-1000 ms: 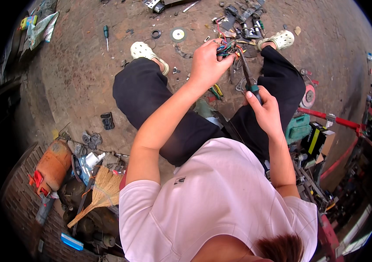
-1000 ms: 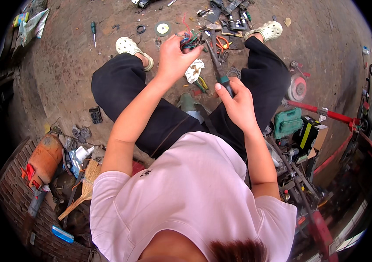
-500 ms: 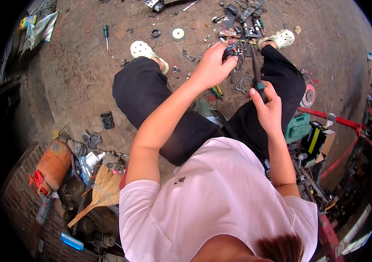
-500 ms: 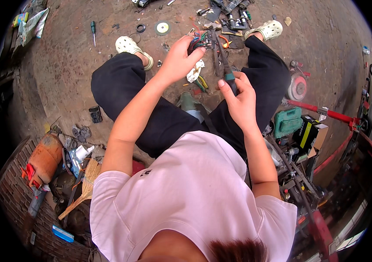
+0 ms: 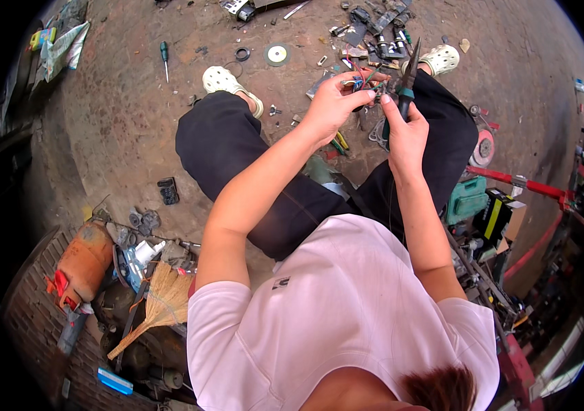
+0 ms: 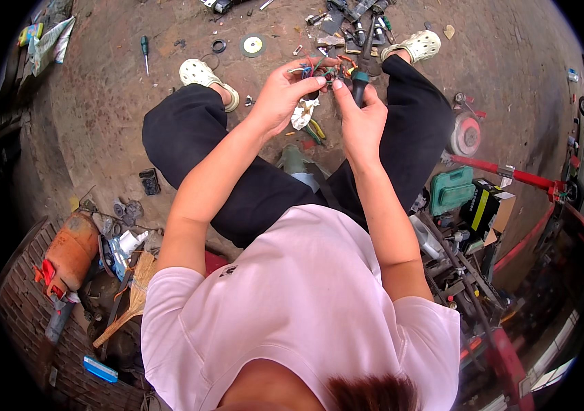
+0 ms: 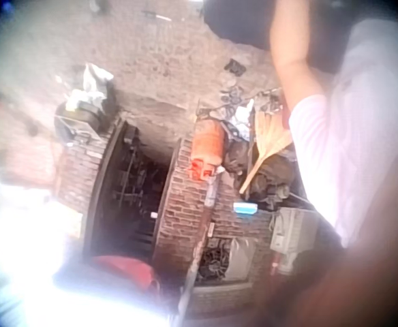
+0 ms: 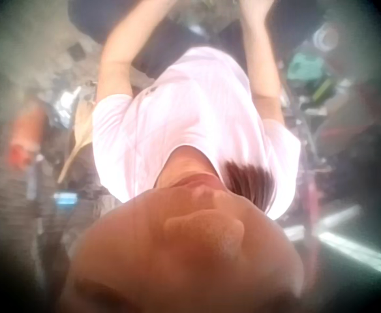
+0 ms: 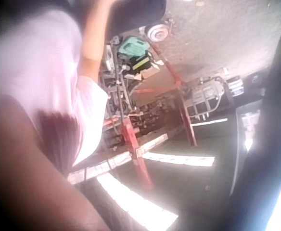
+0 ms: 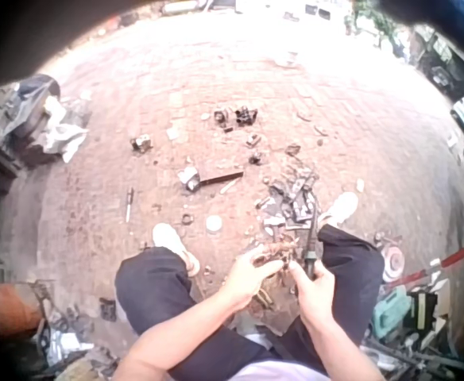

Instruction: The person sits on the ground and uses pliers to strip and cut wires on a small electronic component. They also use a sanding block to smooth a metal piece and continue manipulating the wires and component throughout the clip.

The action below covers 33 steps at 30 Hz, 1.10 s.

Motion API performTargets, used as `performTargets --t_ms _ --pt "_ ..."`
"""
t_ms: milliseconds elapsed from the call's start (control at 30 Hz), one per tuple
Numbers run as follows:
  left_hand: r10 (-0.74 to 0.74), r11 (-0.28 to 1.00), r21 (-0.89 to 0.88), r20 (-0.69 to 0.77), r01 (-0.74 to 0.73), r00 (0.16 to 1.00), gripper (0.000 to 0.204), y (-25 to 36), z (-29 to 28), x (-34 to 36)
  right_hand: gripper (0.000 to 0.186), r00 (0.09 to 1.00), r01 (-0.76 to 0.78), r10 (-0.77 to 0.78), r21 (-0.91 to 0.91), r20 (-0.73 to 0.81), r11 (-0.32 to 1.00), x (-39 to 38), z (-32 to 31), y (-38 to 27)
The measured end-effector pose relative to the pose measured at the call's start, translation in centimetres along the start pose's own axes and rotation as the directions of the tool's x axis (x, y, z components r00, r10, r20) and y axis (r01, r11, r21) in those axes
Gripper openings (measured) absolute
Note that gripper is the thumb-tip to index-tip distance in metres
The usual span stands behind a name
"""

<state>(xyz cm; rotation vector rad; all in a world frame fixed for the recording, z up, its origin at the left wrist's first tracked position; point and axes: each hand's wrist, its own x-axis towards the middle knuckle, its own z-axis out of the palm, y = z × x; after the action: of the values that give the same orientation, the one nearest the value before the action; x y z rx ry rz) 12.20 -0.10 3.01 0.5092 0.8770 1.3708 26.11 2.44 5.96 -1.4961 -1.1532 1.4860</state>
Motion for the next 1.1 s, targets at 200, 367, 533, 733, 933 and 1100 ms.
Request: performTargets --t_ms 200,367,533,733,933,1100 --pt "0.004 0.999 -0.036 -0.077 -0.006 0.997 0.027 -0.3 0.4 -0.1 0.017 1.000 -0.001 0.000 0.018 0.011 1.000 0.2 -0.4 1.4" --pt "-0.069 0.990 0.113 -0.149 0.087 0.986 0.024 -0.3 0.0 -0.1 0.018 0.995 0.098 -0.095 -0.086 0.041 0.991 -0.3 0.2 1.1" --pt "-0.015 0.999 -0.043 -0.206 0.006 0.978 0.020 -0.7 0.4 -0.2 0.017 0.999 -0.011 0.010 0.026 0.037 1.000 -0.5 0.8 0.6" --pt "0.077 0.996 -0.037 -0.197 -0.086 0.977 0.020 -1.0 0.5 -0.3 0.017 0.987 -0.159 0.158 0.146 0.016 0.977 -0.2 1.4 0.4" --pt "0.109 0.993 0.063 -0.192 -0.099 0.975 0.018 -1.2 -0.1 0.1 0.020 0.983 -0.176 0.174 0.037 0.056 0.984 -0.3 0.5 -0.4" --pt "0.217 0.930 0.340 -0.197 -0.141 0.956 0.019 -0.7 0.0 0.1 0.021 0.967 0.219 -0.240 -0.210 -0.081 0.953 0.1 -0.9 0.0"
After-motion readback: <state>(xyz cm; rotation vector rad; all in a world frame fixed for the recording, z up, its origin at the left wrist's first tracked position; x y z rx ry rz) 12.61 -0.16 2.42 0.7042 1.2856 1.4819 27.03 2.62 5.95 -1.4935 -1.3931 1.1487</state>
